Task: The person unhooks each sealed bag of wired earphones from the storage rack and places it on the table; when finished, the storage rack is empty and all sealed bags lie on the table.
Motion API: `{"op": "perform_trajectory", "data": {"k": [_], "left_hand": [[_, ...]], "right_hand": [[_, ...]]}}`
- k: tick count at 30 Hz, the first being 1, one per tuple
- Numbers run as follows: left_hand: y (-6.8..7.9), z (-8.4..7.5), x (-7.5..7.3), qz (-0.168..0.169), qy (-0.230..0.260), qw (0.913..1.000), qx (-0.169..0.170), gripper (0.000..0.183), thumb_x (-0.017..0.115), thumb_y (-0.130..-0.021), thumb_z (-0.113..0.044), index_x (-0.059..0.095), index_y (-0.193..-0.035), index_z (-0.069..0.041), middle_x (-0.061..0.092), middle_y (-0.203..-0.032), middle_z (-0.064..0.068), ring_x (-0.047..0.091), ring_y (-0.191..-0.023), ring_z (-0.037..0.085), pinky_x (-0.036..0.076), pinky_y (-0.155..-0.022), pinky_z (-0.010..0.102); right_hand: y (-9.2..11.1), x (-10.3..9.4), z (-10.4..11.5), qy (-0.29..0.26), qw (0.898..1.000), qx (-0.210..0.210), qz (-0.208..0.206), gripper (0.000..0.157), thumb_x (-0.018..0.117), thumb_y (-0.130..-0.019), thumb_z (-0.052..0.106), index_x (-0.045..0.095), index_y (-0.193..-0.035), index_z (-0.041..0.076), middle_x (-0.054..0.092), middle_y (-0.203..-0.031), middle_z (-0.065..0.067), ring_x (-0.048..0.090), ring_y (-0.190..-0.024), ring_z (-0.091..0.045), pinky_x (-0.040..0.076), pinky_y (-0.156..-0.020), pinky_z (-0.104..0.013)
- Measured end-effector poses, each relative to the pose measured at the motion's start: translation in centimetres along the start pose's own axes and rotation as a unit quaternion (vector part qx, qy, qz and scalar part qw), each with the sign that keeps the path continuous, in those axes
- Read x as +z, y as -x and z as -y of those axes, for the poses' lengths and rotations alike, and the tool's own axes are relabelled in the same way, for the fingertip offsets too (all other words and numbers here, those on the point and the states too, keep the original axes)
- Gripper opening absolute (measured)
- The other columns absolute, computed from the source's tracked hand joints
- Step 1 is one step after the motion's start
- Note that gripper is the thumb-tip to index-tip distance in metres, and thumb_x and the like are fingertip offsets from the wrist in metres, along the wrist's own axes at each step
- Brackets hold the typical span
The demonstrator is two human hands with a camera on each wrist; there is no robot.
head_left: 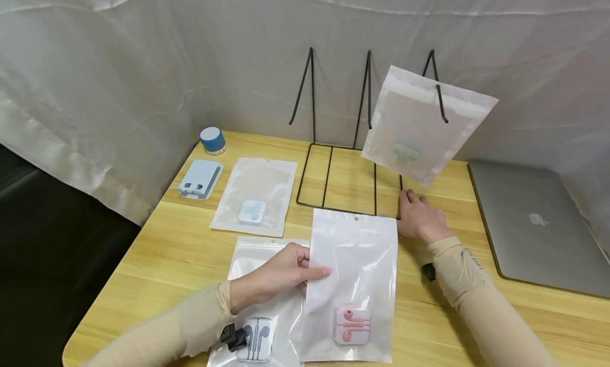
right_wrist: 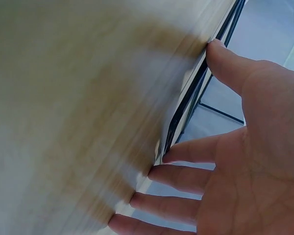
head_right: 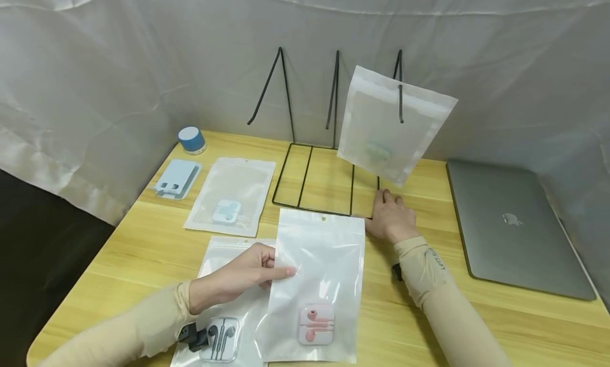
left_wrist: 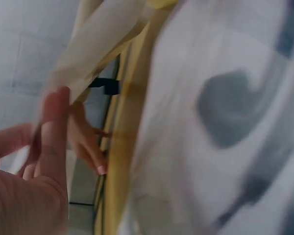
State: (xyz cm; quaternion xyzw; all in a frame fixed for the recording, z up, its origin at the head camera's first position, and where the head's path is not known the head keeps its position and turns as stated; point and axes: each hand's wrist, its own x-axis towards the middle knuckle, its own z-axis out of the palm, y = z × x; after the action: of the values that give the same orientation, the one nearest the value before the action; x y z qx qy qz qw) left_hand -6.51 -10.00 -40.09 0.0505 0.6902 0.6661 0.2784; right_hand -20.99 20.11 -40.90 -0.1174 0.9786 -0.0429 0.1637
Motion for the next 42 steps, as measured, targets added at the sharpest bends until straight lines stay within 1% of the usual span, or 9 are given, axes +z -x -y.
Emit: {"op": "perform_trajectory", "data": {"k": [3,8,12,15,23,29,37,40,42], "left_hand": [[-0.2,0.7,0.2,-0.006,-0.001,0.9998,-0.021,0.012,0.069,-0.091,-0.008,0.066,-0.089,0.003,0.066,-0.065,0.006,0.066,-0.056,0.015,0.058,-0.061,0.032],[-0.4,1.0,0.6,0.035,0.061,0.9966,-0.043,0.019,0.056,-0.095,0.002,0.048,-0.079,-0.001,0.066,-0.075,0.013,0.071,-0.074,0.028,0.059,-0.070,0.039],[-0.8,0.9,0.9,0.067,0.107,0.9900,-0.063,0.008,0.048,-0.098,0.003,0.051,-0.091,0.006,0.069,-0.088,0.024,0.070,-0.083,0.034,0.058,-0.075,0.042],[-1.0,0.9,1.1,0.064,0.116,0.9881,-0.078,0.013,0.048,-0.099,0.000,0.054,-0.104,0.011,0.067,-0.089,0.026,0.070,-0.079,0.033,0.058,-0.074,0.043],[-0.5,0.6,0.9,0.058,0.109,0.9874,-0.099,0.023,0.052,-0.099,-0.007,0.052,-0.112,0.012,0.062,-0.098,0.026,0.068,-0.082,0.032,0.058,-0.075,0.042],[0.2,0.3,0.3,0.064,0.050,0.9923,-0.094,0.031,0.052,-0.100,-0.009,0.052,-0.122,0.013,0.064,-0.105,0.022,0.068,-0.090,0.037,0.058,-0.074,0.039],[1.2,-0.7,-0.4,0.088,-0.025,0.9929,-0.076,0.025,0.052,-0.100,-0.008,0.061,-0.113,0.011,0.069,-0.099,0.019,0.070,-0.087,0.037,0.059,-0.070,0.037],[1.1,-1.5,-0.9,0.094,-0.104,0.9895,-0.037,0.024,0.055,-0.100,-0.012,0.065,-0.111,0.008,0.071,-0.094,0.014,0.071,-0.083,0.031,0.059,-0.069,0.034],[0.7,-2.3,-1.4,0.092,-0.188,0.9777,0.013,0.024,0.056,-0.100,-0.014,0.067,-0.112,0.004,0.071,-0.094,0.011,0.070,-0.083,0.026,0.058,-0.070,0.031]], "right_hand": [[0.0,0.2,0.1,0.000,1.000,-0.002,-0.017,0.106,0.043,-0.090,0.075,0.020,-0.152,-0.008,0.023,-0.153,-0.032,0.027,-0.135,-0.054,0.042,-0.084,-0.070],[0.0,0.3,0.2,0.002,1.000,-0.007,-0.031,0.103,0.043,-0.091,0.073,0.024,-0.150,-0.009,0.027,-0.151,-0.033,0.032,-0.132,-0.054,0.045,-0.080,-0.069],[0.0,0.3,0.2,0.002,1.000,-0.007,-0.029,0.104,0.042,-0.091,0.074,0.024,-0.150,-0.009,0.027,-0.151,-0.033,0.032,-0.132,-0.054,0.044,-0.079,-0.070],[0.0,0.3,0.2,0.004,1.000,-0.007,-0.024,0.105,0.041,-0.091,0.075,0.023,-0.151,-0.009,0.027,-0.152,-0.033,0.031,-0.132,-0.054,0.044,-0.079,-0.070],[-0.1,0.3,0.2,0.005,1.000,-0.007,-0.028,0.104,0.041,-0.091,0.075,0.023,-0.150,-0.010,0.028,-0.151,-0.033,0.033,-0.131,-0.054,0.046,-0.078,-0.069],[0.0,0.3,0.1,0.007,1.000,-0.006,-0.024,0.105,0.041,-0.091,0.074,0.023,-0.150,-0.010,0.028,-0.151,-0.033,0.033,-0.131,-0.054,0.046,-0.077,-0.069],[0.0,0.4,0.0,0.003,1.000,-0.007,-0.024,0.106,0.040,-0.091,0.076,0.022,-0.150,-0.010,0.026,-0.151,-0.033,0.031,-0.132,-0.055,0.044,-0.080,-0.070],[0.0,0.4,-0.1,0.003,1.000,-0.007,-0.023,0.107,0.039,-0.090,0.076,0.022,-0.150,-0.010,0.026,-0.151,-0.033,0.031,-0.132,-0.055,0.044,-0.079,-0.070],[0.0,0.4,-0.1,0.002,1.000,-0.007,-0.022,0.107,0.040,-0.090,0.076,0.022,-0.150,-0.010,0.026,-0.151,-0.033,0.031,-0.132,-0.055,0.044,-0.079,-0.070]]}}
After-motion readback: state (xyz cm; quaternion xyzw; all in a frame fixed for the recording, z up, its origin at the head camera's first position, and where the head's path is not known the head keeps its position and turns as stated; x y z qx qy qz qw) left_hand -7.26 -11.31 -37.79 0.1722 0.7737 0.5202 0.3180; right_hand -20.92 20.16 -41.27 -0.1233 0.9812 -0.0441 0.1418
